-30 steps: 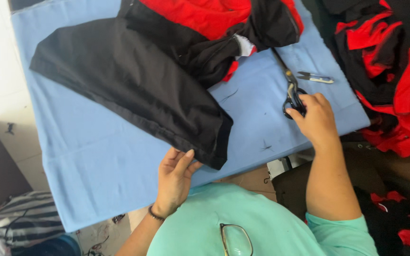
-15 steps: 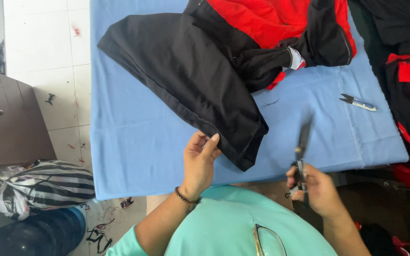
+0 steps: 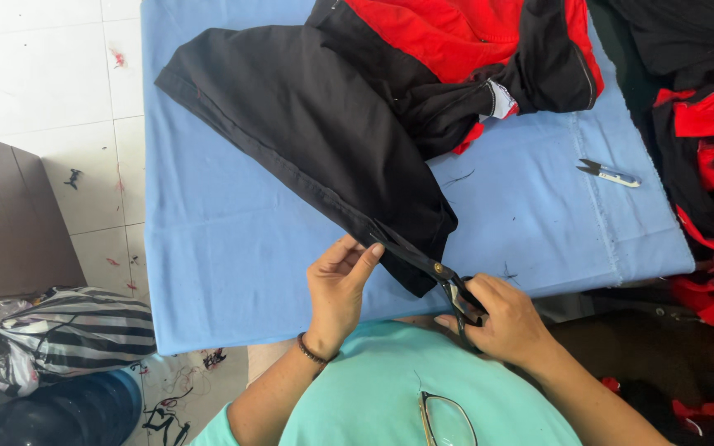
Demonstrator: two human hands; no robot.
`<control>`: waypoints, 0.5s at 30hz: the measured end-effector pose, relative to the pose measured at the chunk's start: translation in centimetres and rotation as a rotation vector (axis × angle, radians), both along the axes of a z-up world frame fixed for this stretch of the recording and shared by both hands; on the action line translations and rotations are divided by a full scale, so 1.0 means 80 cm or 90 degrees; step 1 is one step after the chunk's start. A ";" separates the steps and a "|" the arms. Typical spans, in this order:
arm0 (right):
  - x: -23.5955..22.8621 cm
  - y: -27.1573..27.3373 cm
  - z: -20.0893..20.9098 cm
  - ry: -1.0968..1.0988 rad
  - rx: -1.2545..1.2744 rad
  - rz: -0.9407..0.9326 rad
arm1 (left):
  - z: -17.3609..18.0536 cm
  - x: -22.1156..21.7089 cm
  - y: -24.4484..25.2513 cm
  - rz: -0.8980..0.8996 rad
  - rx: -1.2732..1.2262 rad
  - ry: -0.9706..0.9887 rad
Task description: The person uses a seam ripper to remove stitches from the collar and sleeve of a red and black jacket. They then use scissors to cut the sleeve seam and trim the fabric.
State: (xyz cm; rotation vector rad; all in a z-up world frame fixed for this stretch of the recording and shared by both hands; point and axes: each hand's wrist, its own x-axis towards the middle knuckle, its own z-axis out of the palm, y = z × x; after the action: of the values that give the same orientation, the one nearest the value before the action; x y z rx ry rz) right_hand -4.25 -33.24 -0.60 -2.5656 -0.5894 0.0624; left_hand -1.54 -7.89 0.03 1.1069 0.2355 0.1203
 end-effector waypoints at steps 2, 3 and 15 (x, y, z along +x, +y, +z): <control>-0.001 -0.001 -0.004 0.002 0.005 0.009 | -0.007 -0.001 -0.002 -0.003 0.048 -0.003; -0.001 -0.002 -0.008 0.004 0.005 0.006 | -0.033 0.001 -0.005 -0.007 0.048 -0.002; 0.001 -0.003 -0.009 0.005 0.036 -0.021 | -0.093 0.004 -0.019 0.032 0.015 0.008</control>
State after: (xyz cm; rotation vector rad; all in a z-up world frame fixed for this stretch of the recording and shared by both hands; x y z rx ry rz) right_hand -4.18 -33.51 -1.36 -2.5181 -0.5382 0.0434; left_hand -1.19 -9.43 -7.39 1.1262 0.2733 0.1617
